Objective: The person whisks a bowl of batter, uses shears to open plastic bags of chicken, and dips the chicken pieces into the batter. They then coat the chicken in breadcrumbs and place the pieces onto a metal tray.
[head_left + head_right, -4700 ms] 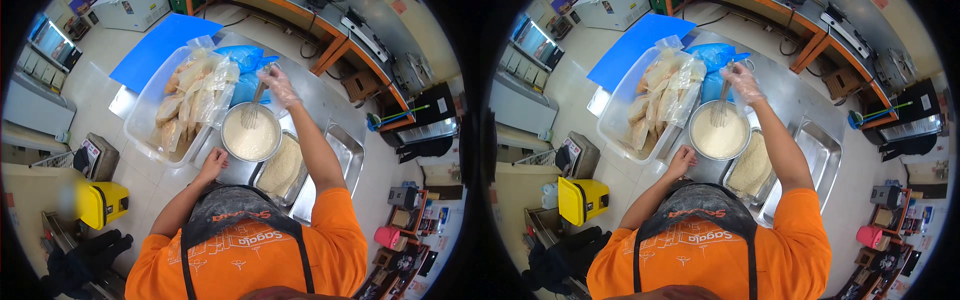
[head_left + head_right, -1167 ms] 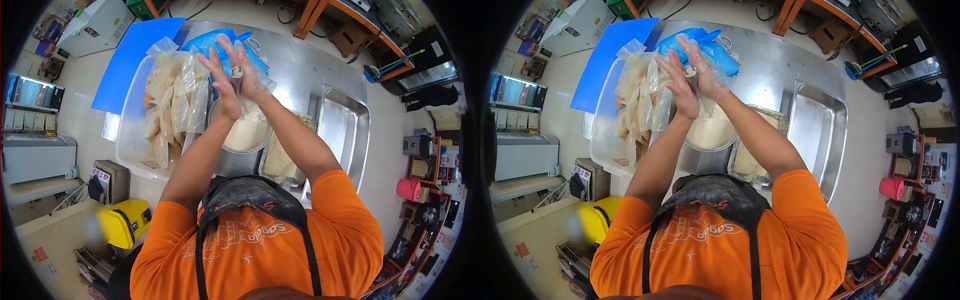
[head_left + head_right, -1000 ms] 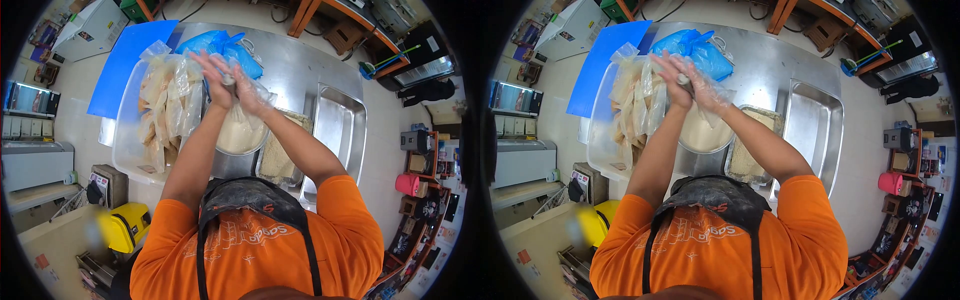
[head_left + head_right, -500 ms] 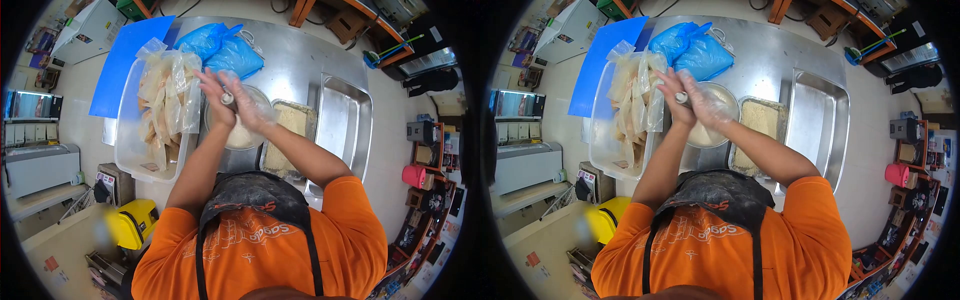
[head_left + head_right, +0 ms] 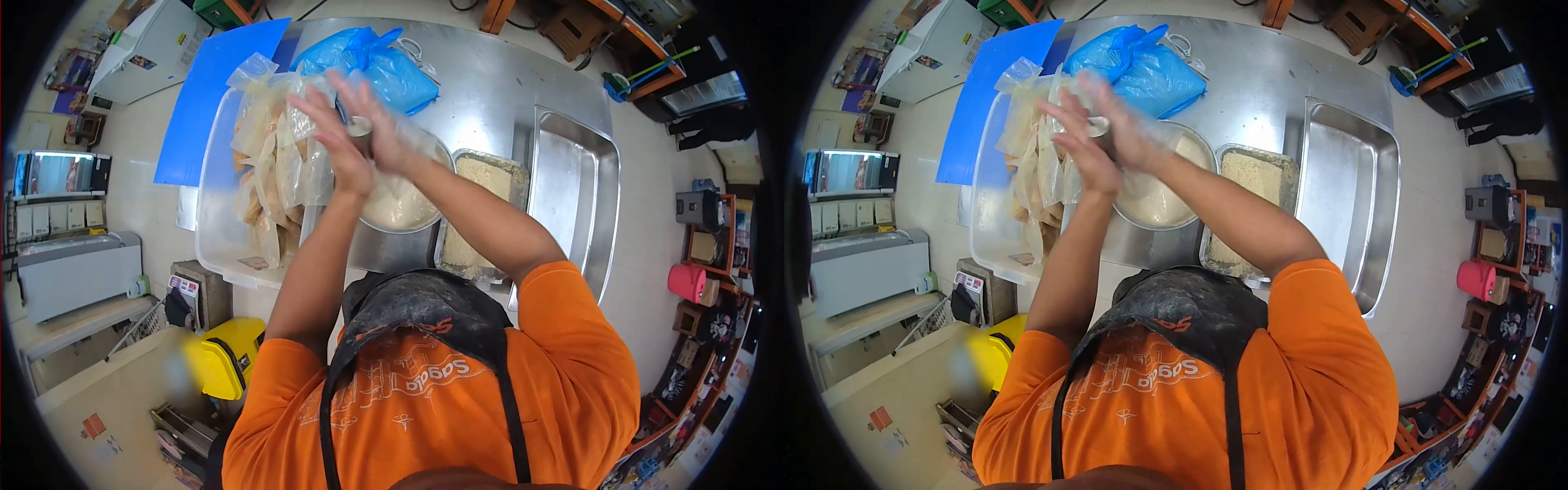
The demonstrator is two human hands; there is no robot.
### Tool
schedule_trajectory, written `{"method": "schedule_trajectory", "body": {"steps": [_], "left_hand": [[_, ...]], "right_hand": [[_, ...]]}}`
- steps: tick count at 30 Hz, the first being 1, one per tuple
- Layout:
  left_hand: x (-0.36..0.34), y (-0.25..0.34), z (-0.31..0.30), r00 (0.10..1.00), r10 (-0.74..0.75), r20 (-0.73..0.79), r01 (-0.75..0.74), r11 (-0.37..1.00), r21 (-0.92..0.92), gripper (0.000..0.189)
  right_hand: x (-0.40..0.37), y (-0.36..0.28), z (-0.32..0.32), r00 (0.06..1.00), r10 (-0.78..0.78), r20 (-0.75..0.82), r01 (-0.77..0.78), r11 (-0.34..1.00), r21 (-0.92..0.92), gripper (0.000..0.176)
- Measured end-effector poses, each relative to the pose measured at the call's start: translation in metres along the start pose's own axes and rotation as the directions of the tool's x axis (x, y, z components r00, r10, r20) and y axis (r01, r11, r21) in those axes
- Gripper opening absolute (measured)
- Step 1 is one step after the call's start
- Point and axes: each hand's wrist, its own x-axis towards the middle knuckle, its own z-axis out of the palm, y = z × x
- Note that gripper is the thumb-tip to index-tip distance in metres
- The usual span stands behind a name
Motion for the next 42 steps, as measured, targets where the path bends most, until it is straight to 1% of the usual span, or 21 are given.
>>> {"method": "schedule_trajectory", "body": {"steps": [1, 3, 6, 8, 9, 10, 12, 13, 14, 17, 20, 22, 24, 26, 29, 32, 33, 36, 37, 41, 42], "left_hand": [[0.013, -0.004, 0.002, 0.996, 0.004, -0.085, -0.017, 0.987, -0.158, 0.096], [0.018, -0.013, 0.008, 0.999, 0.039, 0.002, -0.038, 0.988, -0.151, 0.097], [0.016, -0.016, 0.021, 0.987, 0.123, 0.106, -0.117, 0.991, -0.063, 0.098], [0.028, -0.025, 0.033, 0.983, 0.141, 0.115, -0.132, 0.988, -0.081, 0.098], [0.038, -0.029, 0.035, 0.982, 0.186, 0.022, -0.184, 0.981, -0.065, 0.098], [0.040, -0.027, 0.040, 0.993, 0.117, 0.017, -0.113, 0.978, -0.178, 0.098], [0.040, -0.022, 0.046, 1.000, -0.025, 0.016, 0.030, 0.920, -0.391, 0.097], [0.038, -0.038, 0.044, 0.988, 0.091, 0.122, -0.058, 0.967, -0.250, 0.095], [0.032, -0.045, 0.047, 0.991, 0.047, 0.126, -0.011, 0.963, -0.269, 0.094], [0.025, -0.057, 0.059, 0.992, -0.063, 0.107, 0.090, 0.960, -0.267, 0.088], [0.029, -0.069, 0.046, 0.960, -0.254, 0.118, 0.276, 0.781, -0.560, 0.085], [0.005, -0.051, 0.046, 0.934, -0.265, 0.241, 0.354, 0.777, -0.521, 0.084], [-0.020, -0.043, 0.052, 0.926, -0.243, 0.288, 0.353, 0.827, -0.438, 0.085], [-0.030, -0.041, 0.047, 0.930, -0.325, 0.169, 0.366, 0.846, -0.388, 0.087], [-0.022, -0.014, 0.033, 0.902, -0.429, 0.042, 0.400, 0.795, -0.457, 0.093], [-0.041, 0.010, 0.024, 0.914, -0.385, 0.128, 0.406, 0.866, -0.292, 0.093], [-0.050, 0.019, 0.023, 0.913, -0.384, 0.136, 0.407, 0.873, -0.270, 0.091], [-0.044, 0.014, 0.007, 0.941, -0.335, 0.049, 0.338, 0.920, -0.198, 0.090], [-0.036, 0.020, 0.002, 0.929, -0.367, -0.053, 0.345, 0.908, -0.239, 0.091], [-0.047, 0.037, 0.004, 0.954, -0.296, 0.039, 0.298, 0.949, -0.098, 0.090], [-0.045, 0.033, 0.002, 0.964, -0.267, -0.007, 0.266, 0.961, -0.082, 0.089]], "right_hand": [[-0.008, -0.013, 0.001, 0.997, -0.013, 0.071, 0.025, 0.985, -0.173, 0.074], [-0.007, -0.014, -0.008, 0.990, -0.049, 0.136, 0.103, 0.899, -0.426, 0.075], [0.037, 0.017, -0.047, 0.951, -0.274, -0.146, 0.263, 0.960, -0.095, 0.071], [0.042, 0.026, -0.056, 0.977, -0.204, -0.069, 0.203, 0.979, -0.013, 0.069], [0.035, 0.020, -0.052, 0.983, -0.183, 0.006, 0.183, 0.979, -0.095, 0.069], [0.026, 0.011, -0.046, 0.985, -0.151, 0.080, 0.164, 0.970, -0.178, 0.069], [0.013, -0.021, -0.045, 0.984, -0.174, 0.031, 0.173, 0.919, -0.354, 0.070], [0.017, -0.027, -0.052, 0.977, -0.213, 0.010, 0.199, 0.893, -0.405, 0.071], [0.020, -0.029, -0.056, 0.967, -0.256, -0.008, 0.225, 0.863, -0.452, 0.073], [0.015, -0.026, -0.061, 0.993, -0.067, -0.096, 0.028, 0.932, -0.361, 0.078], [-0.012, -0.014, -0.063, 0.997, -0.041, 0.064, 0.073, 0.745, -0.663, 0.069], [-0.018, -0.004, -0.061, 0.997, -0.015, -0.079, -0.015, 0.931, -0.364, 0.068], [-0.011, -0.025, -0.055, 0.951, 0.121, -0.284, -0.136, 0.990, -0.034, 0.078], [-0.025, -0.031, -0.029, 0.918, 0.205, -0.340, -0.208, 0.978, 0.029, 0.079], [-0.050, -0.004, -0.022, 0.951, 0.184, -0.247, -0.257, 0.917, -0.305, 0.079], [-0.039, 0.007, -0.028, 0.959, 0.197, -0.204, -0.204, 0.979, -0.012, 0.082], [-0.037, -0.041, 0.003, 0.832, 0.492, -0.255, -0.364, 0.832, 0.419, 0.088], [-0.051, -0.012, 0.011, 0.936, 0.310, -0.169, -0.304, 0.951, 0.061, 0.088], [-0.056, -0.005, 0.018, 0.938, 0.344, -0.042, -0.335, 0.932, 0.140, 0.098], [-0.036, -0.018, 0.025, 0.924, 0.284, -0.256, -0.201, 0.931, 0.306, 0.088], [-0.037, -0.018, 0.029, 0.929, 0.301, -0.214, -0.229, 0.925, 0.305, 0.086]]}}
